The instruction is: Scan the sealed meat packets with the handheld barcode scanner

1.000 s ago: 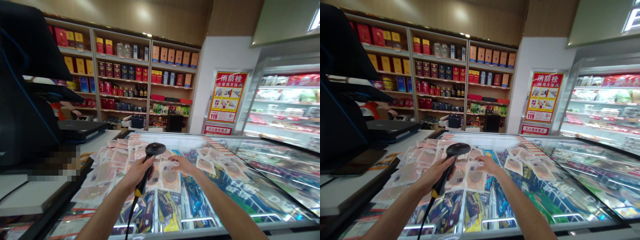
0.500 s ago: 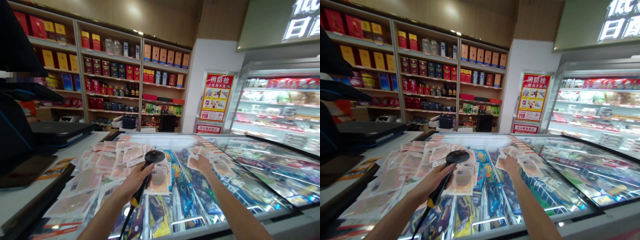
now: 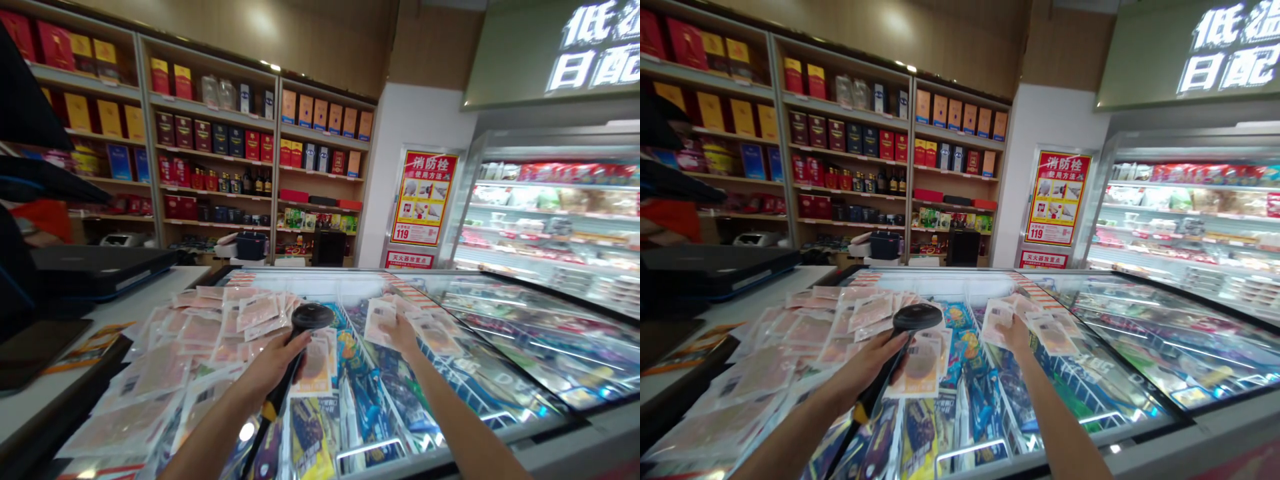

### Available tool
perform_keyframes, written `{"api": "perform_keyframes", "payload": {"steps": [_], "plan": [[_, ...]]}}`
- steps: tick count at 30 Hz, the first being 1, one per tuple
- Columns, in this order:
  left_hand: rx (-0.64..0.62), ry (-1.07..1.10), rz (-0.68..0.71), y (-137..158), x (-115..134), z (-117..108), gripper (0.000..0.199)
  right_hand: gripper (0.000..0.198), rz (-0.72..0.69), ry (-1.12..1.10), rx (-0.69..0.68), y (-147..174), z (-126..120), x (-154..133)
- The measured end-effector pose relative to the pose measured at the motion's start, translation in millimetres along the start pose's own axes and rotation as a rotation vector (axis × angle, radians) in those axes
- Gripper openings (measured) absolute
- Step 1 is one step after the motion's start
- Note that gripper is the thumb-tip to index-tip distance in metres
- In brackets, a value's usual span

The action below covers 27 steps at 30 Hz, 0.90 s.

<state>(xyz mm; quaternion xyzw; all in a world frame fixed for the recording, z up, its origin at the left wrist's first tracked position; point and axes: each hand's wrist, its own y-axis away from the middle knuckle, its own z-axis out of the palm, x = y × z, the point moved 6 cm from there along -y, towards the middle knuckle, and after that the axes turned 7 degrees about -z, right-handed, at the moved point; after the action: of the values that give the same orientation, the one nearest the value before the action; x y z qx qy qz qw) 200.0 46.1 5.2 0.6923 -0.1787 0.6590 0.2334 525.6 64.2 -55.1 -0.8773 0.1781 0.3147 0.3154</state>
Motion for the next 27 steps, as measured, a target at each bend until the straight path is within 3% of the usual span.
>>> {"api": "perform_keyframes", "payload": {"steps": [12,25,27], "plan": [[-0.141,0.103,-0.032,1,6,25,0.033,0.046,-0.005,-0.028,0.077,16,-16,-9],[-0.236,0.147,-0.046,0,10,39,0.033,0.054,-0.008,-0.009,0.109,15,-13,2],[-0.237,0.147,-0.050,-1,10,40,0.034,0.055,-0.062,-0.027,0.073,15,-11,1]]}}
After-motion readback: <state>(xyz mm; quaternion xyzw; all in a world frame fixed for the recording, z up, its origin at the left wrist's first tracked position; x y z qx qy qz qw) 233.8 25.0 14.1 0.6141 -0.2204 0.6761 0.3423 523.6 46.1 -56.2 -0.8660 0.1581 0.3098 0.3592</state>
